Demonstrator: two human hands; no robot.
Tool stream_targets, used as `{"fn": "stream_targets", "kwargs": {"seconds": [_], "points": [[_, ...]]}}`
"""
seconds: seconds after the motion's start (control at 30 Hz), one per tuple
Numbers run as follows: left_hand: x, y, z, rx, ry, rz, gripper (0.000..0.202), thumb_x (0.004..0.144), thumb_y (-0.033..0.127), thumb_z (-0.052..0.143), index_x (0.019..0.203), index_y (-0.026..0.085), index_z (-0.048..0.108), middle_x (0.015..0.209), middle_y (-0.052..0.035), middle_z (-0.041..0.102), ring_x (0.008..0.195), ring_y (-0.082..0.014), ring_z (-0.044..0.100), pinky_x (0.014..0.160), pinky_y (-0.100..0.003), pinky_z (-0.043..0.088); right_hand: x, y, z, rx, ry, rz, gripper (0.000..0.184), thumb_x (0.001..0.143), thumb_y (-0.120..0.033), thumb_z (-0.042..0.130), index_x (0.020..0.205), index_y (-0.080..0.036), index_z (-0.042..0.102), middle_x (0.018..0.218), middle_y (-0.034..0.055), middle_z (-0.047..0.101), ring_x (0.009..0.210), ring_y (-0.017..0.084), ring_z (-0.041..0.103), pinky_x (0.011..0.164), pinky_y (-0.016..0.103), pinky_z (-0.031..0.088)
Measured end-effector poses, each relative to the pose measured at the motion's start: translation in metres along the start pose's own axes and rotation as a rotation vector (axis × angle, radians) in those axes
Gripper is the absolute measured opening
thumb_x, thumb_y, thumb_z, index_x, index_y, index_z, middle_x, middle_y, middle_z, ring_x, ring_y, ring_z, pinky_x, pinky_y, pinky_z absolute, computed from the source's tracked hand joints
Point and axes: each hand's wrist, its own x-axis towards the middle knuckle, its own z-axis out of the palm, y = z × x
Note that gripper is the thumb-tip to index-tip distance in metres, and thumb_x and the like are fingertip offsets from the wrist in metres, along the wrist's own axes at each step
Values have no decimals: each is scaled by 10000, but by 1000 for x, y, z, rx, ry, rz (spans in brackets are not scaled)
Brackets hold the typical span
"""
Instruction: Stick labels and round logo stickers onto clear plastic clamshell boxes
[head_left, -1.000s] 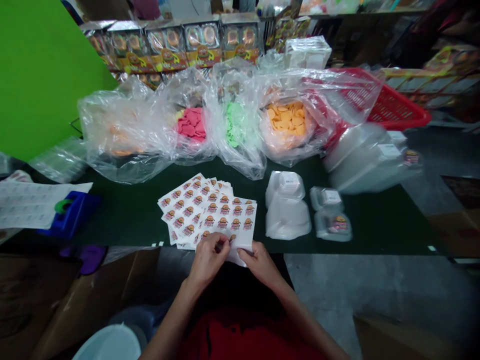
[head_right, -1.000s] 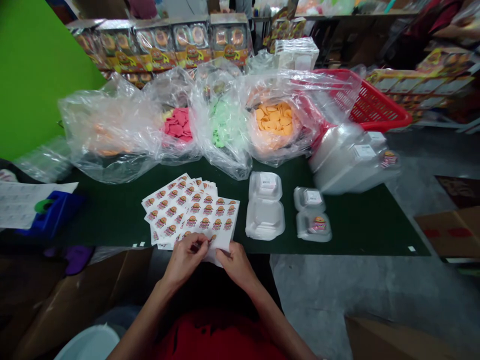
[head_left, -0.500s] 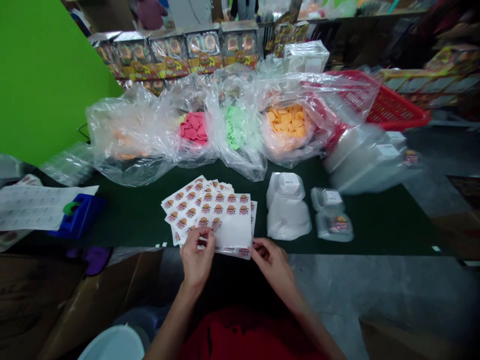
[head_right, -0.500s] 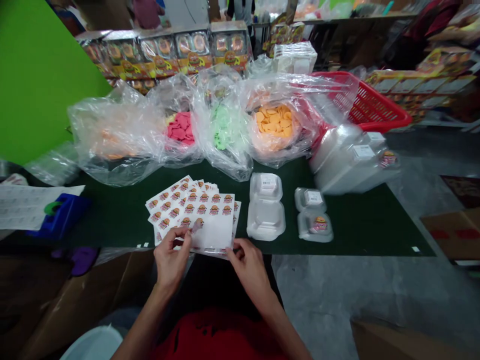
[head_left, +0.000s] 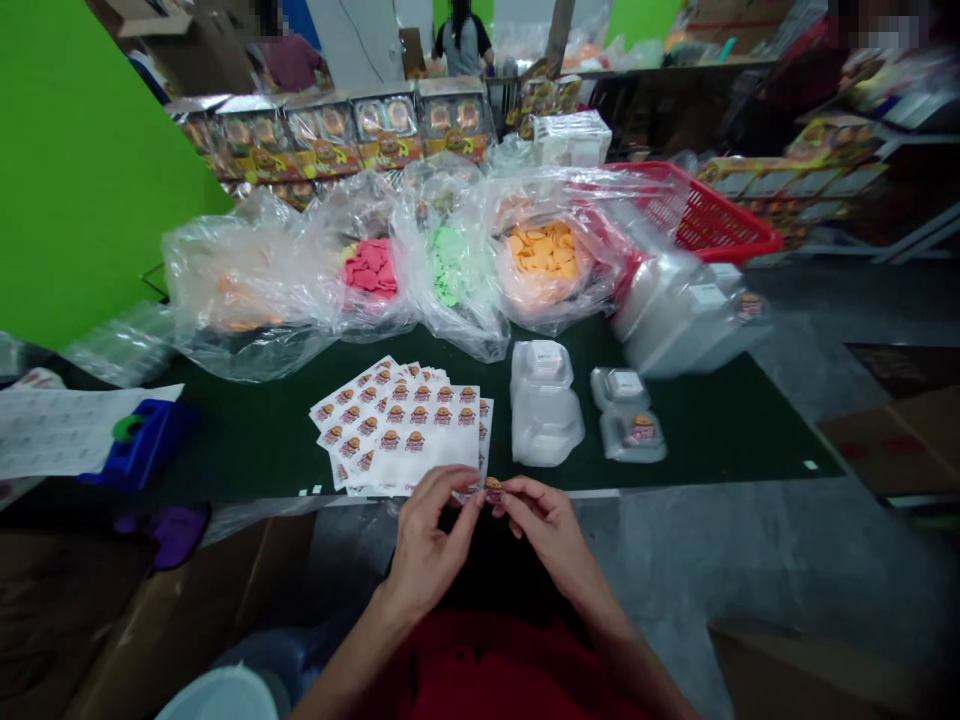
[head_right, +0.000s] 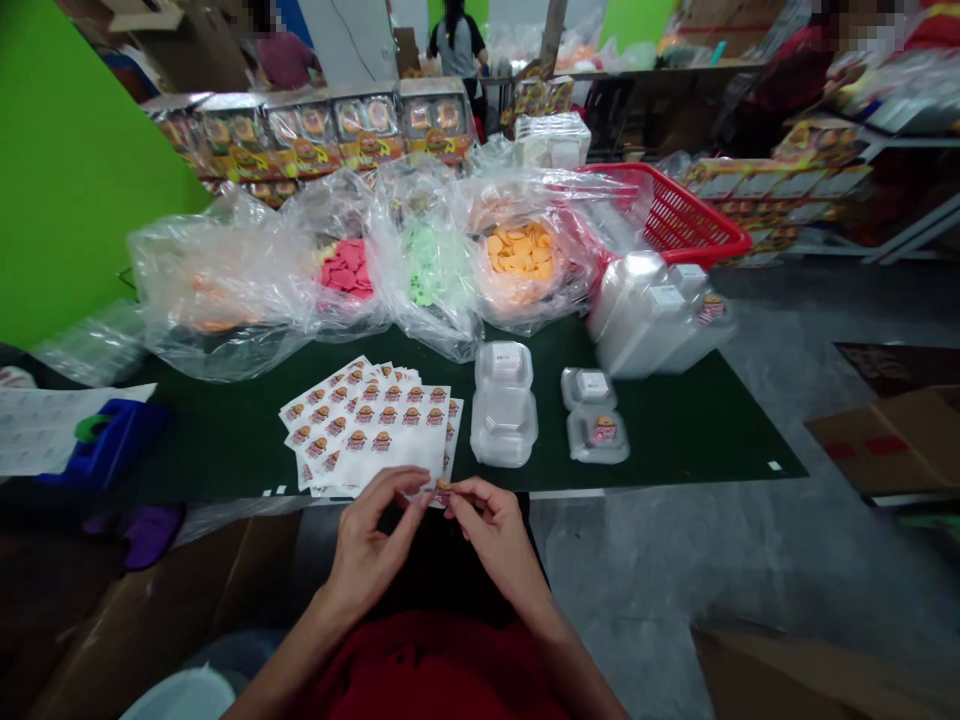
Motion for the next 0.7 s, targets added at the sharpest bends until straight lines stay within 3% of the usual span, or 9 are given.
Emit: {"fn": "stream_targets", "kwargs": {"seconds": [0.1,0.2,0.3,0.4,0.57,0.7], "points": [[20,6,-8,-57,-120,-39,130,1012,283,628,1038,208,731,1073,-83,744,960,-202,708,859,-320,582,-6,-10,-3,-46,-40,-45,290,880,-490,760,903,-202,785,751,8,706,613,131,519,588,257,415],[41,16,-10,-91,-232,6,204,1033,280,581,883,197,693,954,-68,724,901,-193,682,836,-312,552,-8,-16,-7,-16,-37,-73,300,877,-484,760,970,-203,812,780,22,731,624,135,534,596,264,422],[66,34,-10,-123,-155,80,202,1030,291,595,874,196,682,956,-67,723,940,-197,673,879,-314,530,-10,-22,-17,117,21,-67,402,856,-481,782,1165,-227,816,977,80,800,748,179,640,615,274,455],[101,50,-5,-177,-97,93,183,1000,319,639,888,188,700,946,-57,722,889,-187,662,820,-291,516,-14,-27,-31,201,92,-78,402,849,-463,801,1190,-251,820,1055,96,810,855,206,685,666,286,492],[156,56,16,-240,-319,24,216,946,361,669,860,166,705,760,-5,676,697,-144,593,664,-242,450,-21,-22,-45,176,128,-92,334,841,-472,810,1076,-238,851,949,86,810,825,200,681,692,297,503],[173,52,28,-207,-449,23,249,915,383,677,818,155,709,729,-7,672,665,-135,569,633,-234,416,-21,-17,-49,169,150,-78,334,840,-485,807,1049,-230,853,927,85,808,819,201,683,696,297,506]]}}
